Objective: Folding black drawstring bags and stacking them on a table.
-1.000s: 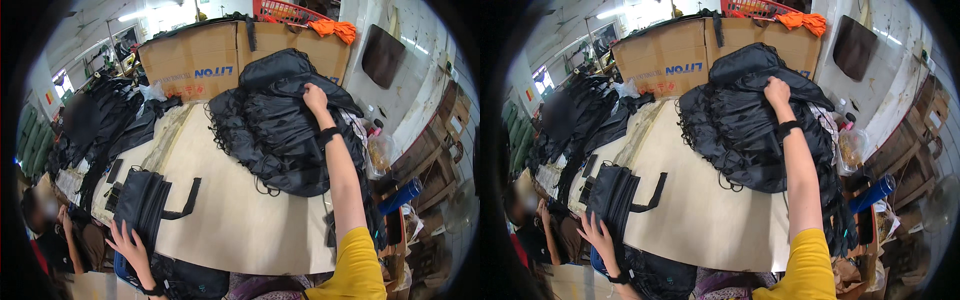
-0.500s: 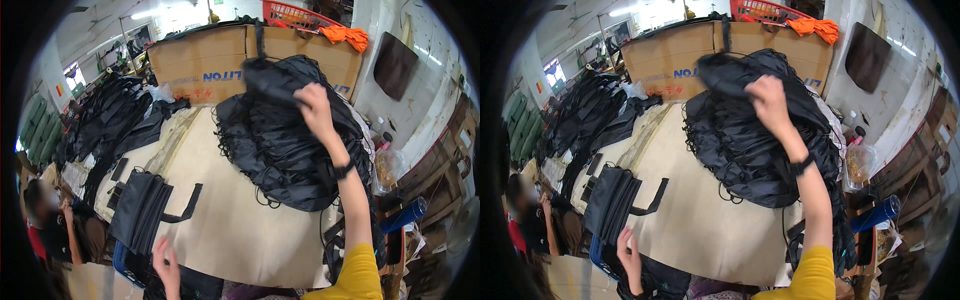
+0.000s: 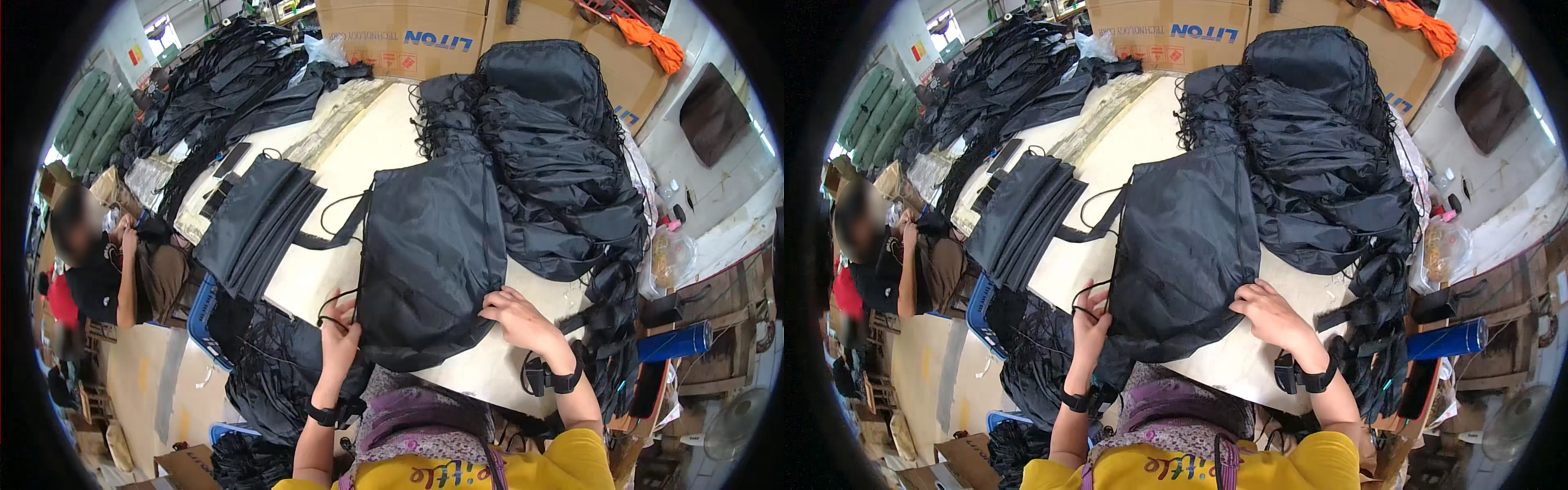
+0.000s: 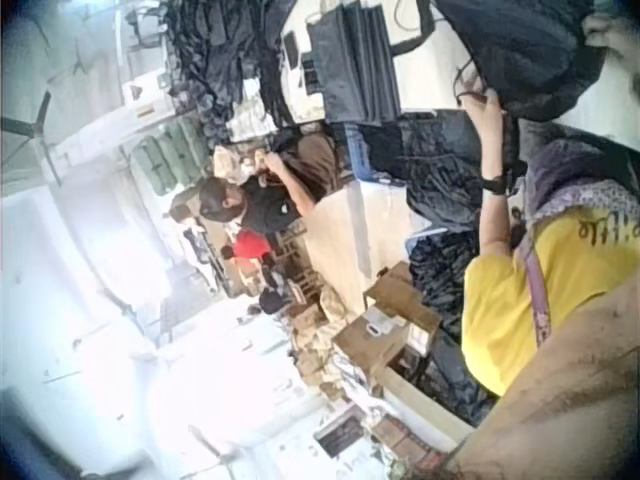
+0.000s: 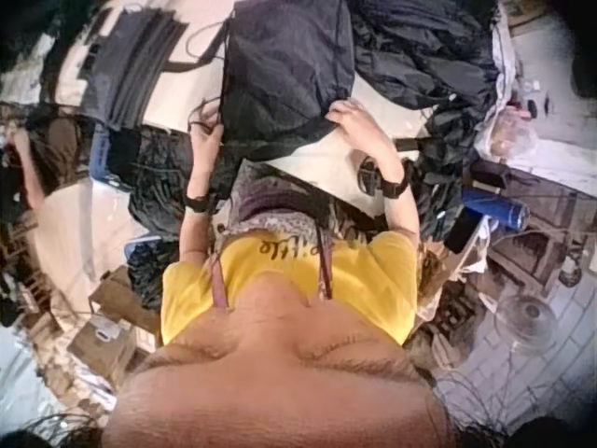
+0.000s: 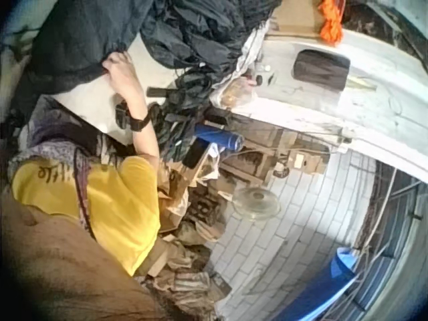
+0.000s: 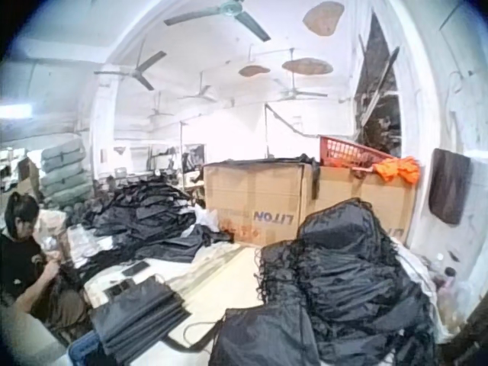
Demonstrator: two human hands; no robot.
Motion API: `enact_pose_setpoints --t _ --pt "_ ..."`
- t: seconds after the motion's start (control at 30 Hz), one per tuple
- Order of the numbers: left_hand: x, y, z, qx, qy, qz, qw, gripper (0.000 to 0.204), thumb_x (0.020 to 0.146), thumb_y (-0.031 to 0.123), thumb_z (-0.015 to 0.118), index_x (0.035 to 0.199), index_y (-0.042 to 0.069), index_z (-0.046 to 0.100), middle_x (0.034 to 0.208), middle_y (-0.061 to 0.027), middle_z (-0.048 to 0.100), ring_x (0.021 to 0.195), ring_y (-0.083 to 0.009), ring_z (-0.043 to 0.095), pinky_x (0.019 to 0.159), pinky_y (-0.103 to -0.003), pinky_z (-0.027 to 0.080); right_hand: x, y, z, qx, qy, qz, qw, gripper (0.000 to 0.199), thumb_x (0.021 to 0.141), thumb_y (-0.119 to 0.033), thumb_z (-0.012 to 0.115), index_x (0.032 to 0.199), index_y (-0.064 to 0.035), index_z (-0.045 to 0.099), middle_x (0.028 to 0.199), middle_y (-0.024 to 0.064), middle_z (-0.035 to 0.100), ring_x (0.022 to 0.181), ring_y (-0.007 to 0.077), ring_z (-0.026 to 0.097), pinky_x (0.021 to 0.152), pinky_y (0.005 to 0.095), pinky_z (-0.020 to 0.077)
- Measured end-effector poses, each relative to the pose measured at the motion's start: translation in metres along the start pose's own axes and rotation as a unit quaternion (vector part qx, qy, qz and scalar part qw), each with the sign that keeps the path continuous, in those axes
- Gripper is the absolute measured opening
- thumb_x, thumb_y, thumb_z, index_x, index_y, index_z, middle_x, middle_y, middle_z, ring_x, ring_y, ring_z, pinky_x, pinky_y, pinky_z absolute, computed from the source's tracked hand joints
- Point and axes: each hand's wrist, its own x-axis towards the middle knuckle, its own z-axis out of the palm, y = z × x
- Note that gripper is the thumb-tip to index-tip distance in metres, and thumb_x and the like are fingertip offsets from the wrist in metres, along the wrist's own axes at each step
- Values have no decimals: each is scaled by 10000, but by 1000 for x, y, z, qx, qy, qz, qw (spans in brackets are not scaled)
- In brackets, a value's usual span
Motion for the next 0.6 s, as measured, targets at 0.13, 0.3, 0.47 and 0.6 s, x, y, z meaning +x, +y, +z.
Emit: enact_pose_setpoints --t 0.13,0.3,0.47,0.6 --pt "6 -2 -17 70 105 102 987 553 788 -138 479 1328 -20 462 1102 -149 651 1048 -206 621 922 -301 469 -9 -11 4 8 12 -5 1000 481 684 78 560 1141 -45 640 1039 140 633 1139 283 553 1139 454 285" --pt "-10 65 62 369 -235 314 843 541 807 58 660 1312 -15 482 1121 -216 631 1036 -341 621 965 -421 458 14 -36 15 107 36 17 993 284 857 -75 543 1125 -44 629 1027 147 680 1063 315 608 1131 453 294" --pt "7 70 54 396 -311 255 825 458 805 111 693 1237 19 572 1101 -169 657 1027 -351 612 937 -405 465 21 -36 41 1 20 36 999 232 832 -254 691 966 -87 601 870 87 618 920 280 585 900 402 364" --pt "35 37 8 532 19 319 785 294 826 116 662 1099 26 605 832 -160 647 785 -371 612 698 -434 493 11 -29 33 -9 -14 22 1000 288 728 -235 779 903 -134 574 902 41 542 987 237 524 892 391 310"
